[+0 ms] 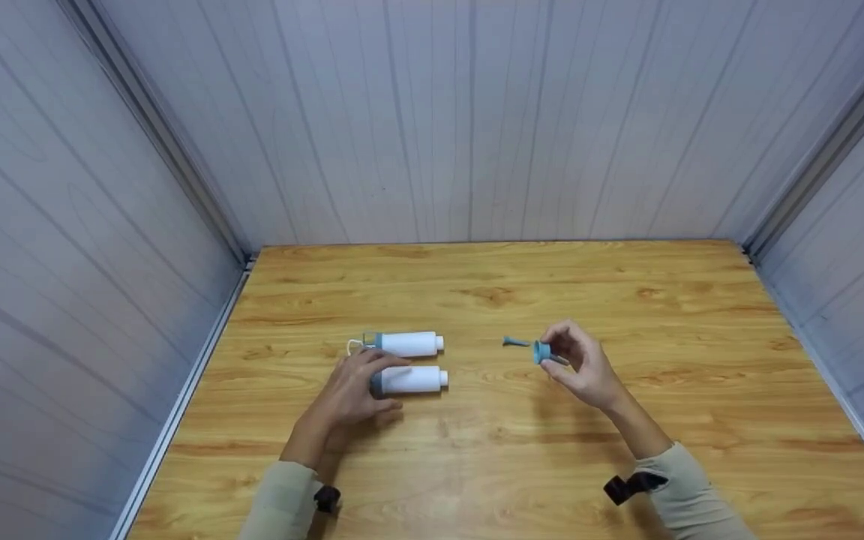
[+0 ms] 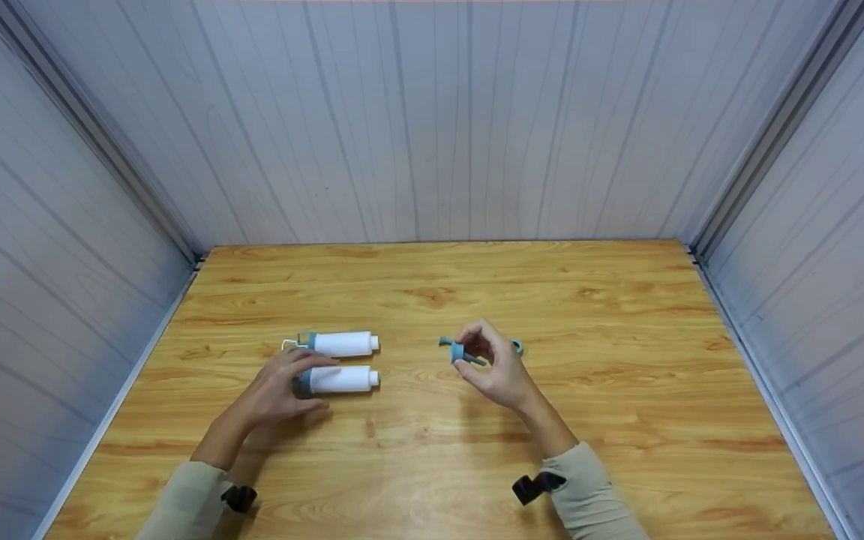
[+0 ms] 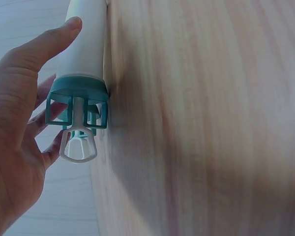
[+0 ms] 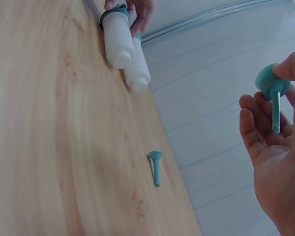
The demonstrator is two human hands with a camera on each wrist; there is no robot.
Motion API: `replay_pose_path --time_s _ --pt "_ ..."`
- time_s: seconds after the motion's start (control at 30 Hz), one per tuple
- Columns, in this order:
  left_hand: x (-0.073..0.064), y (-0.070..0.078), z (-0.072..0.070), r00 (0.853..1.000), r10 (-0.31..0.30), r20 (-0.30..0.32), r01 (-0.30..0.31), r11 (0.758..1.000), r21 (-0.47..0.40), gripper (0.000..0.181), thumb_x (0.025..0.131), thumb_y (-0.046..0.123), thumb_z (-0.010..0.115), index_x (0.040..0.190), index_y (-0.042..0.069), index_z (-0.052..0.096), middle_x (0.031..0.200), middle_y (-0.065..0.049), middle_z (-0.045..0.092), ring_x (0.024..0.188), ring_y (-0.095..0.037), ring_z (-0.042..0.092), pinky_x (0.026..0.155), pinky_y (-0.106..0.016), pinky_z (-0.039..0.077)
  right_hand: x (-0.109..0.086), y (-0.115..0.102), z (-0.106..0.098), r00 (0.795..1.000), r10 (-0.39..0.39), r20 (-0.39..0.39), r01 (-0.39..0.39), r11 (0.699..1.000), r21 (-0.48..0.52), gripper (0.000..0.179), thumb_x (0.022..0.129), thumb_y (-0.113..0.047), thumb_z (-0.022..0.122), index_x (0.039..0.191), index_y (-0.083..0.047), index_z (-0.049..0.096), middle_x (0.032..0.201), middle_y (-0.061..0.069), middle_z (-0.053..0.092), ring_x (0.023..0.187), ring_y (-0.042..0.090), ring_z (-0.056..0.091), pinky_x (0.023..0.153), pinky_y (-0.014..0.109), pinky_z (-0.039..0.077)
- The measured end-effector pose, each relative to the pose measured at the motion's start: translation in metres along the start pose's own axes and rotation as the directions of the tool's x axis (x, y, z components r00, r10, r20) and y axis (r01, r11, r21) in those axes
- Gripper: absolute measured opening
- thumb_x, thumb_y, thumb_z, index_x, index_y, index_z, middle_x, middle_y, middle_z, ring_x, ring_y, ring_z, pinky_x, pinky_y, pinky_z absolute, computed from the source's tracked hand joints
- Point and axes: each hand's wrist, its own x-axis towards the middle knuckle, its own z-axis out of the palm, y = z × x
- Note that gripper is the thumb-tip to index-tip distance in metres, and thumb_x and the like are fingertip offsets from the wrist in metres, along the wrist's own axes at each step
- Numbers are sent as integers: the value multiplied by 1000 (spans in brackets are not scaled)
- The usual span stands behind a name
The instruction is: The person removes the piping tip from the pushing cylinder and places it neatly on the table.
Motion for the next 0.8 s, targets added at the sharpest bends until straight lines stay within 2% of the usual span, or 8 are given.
replay_pose_path --time_s 0.17,0.27,0.37,0.5,0.8 --pt "1 6 -2 995 73 -66 -73 997 12 64 83 31 103 140 24 78 140 -9 76 136 -41 66 112 -77 49 -6 4 3 1000 4 -9 -4 1000 14 29 90 30 60 118 24 53 112 -7 69 102 1 69 87 14 59" --pt "4 10 -5 989 104 -106 -105 995 -1 64 82 29 103 141 24 78 139 -10 76 135 -40 68 113 -78 48 -9 4 4 1000 17 -19 -16 1000 11 29 90 30 61 118 25 52 112 -7 70 103 0 70 89 14 60" --pt "8 16 -7 988 96 -123 -101 994 -33 63 83 29 102 141 25 77 140 -10 75 136 -40 67 116 -80 46 -11 6 5 999 24 -30 -24 1000 11 30 89 31 61 118 25 52 112 -7 70 104 0 70 89 14 61" --pt "14 25 -7 990 59 -129 -71 993 -90 61 86 29 99 143 25 77 145 -10 74 138 -39 64 116 -73 48 -14 8 6 999 33 -44 -32 999 21 31 89 31 62 117 26 53 113 -7 70 105 1 71 90 15 62" --pt "27 43 -4 981 62 -185 -99 976 -196 59 91 25 96 146 23 75 146 -8 75 140 -35 66 119 -65 51 -14 10 10 996 55 -75 -53 998 25 31 91 29 63 121 27 54 116 -8 72 106 1 72 94 15 61"
